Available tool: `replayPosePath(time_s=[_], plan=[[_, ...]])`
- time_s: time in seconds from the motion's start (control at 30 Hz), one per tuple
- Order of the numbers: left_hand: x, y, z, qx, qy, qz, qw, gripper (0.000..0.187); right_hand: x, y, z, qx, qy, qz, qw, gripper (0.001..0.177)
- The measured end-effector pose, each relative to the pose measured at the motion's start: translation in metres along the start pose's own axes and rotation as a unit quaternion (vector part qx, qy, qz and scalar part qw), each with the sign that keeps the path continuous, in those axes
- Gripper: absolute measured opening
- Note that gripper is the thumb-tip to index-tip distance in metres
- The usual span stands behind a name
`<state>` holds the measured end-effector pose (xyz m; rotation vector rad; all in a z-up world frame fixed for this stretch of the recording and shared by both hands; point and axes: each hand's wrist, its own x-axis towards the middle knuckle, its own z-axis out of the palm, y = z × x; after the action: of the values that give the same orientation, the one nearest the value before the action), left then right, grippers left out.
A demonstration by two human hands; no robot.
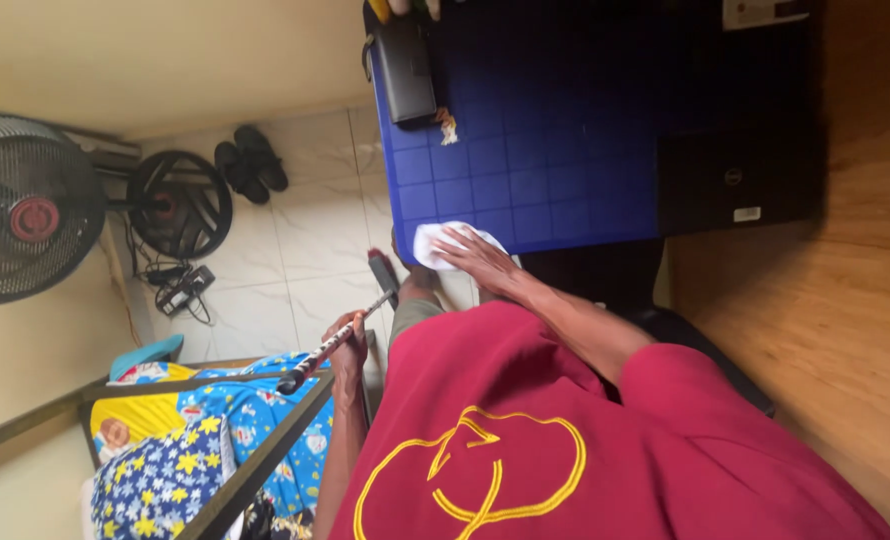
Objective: Sweeping the floor and wiping a table in a bedroom.
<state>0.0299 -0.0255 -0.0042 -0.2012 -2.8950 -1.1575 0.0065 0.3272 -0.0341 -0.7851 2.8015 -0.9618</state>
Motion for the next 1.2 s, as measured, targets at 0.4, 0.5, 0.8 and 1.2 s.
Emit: replayPosePath(time_s=[0.4, 0.5, 0.8, 1.2], plan=[[0.001, -0.007, 0.025, 0.024, -0.006, -0.021, 0.999, 0.025, -0.056, 0.068, -0.074, -0.157, 0.153, 0.175, 0.960, 0.080], [0.002, -0.005, 0.027, 0.025, -0.004, -0.025, 0.999, 0.024, -0.016, 0.073, -0.077, -0.160, 0.186, 0.185, 0.952, 0.085], [0.001, 0.023, 0.014, -0.034, -0.007, -0.078, 0.996, 0.024, 0.083, 0.020, -0.013, -0.023, -0.028, 0.150, 0.988, 0.094], [-0.002, 0.012, 0.008, -0.035, 0.008, -0.027, 0.999, 0.021, -0.057, 0.026, -0.028, -0.005, 0.018, 0.090, 0.996, 0.075]])
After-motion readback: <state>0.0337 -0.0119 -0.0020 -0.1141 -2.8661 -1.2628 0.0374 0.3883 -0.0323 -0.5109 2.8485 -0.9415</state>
